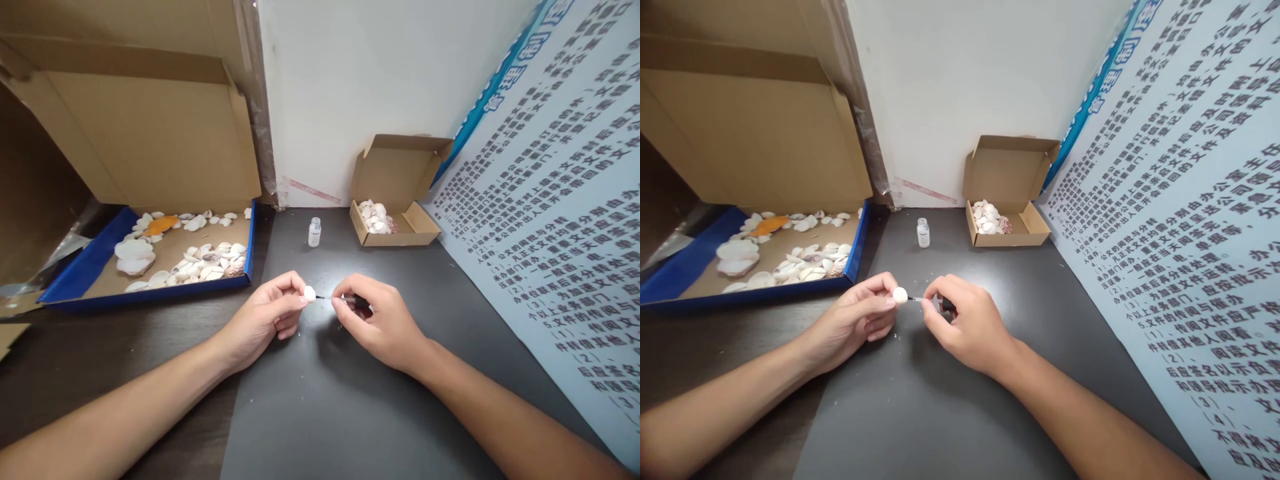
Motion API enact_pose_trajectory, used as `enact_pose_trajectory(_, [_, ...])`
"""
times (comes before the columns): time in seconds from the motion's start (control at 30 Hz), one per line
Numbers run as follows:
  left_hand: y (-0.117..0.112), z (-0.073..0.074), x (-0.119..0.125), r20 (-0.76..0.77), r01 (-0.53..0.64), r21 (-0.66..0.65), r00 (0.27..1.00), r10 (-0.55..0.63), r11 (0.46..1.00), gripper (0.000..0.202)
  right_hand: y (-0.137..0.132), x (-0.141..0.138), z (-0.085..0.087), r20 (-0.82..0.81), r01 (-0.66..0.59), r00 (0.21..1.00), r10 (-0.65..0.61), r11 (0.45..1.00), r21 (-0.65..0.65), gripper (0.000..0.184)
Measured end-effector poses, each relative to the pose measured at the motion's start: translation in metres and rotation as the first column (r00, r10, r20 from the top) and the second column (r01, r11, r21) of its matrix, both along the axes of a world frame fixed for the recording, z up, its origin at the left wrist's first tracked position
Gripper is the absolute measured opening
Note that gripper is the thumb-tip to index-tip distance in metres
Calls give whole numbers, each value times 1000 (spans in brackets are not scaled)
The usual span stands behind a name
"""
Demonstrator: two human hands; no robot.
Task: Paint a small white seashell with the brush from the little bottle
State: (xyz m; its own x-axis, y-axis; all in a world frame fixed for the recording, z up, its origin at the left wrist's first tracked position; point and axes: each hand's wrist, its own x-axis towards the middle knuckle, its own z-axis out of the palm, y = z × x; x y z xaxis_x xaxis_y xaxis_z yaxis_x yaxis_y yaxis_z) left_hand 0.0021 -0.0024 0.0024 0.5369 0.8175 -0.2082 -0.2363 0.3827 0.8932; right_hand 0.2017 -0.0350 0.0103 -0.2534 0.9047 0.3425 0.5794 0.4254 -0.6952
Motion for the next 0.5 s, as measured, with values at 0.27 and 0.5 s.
enact_pose_trajectory(0.27, [0, -1, -2, 22, 36, -5, 999, -36, 999, 15, 2, -1, -1, 63, 56, 997, -54, 998, -32, 8])
enact_pose_trajectory(0.5, [0, 0, -1, -3, 51, 36, 999, -51, 998, 17, 0, -1, 0, -102, -128, 986, 130, 992, 20, 8])
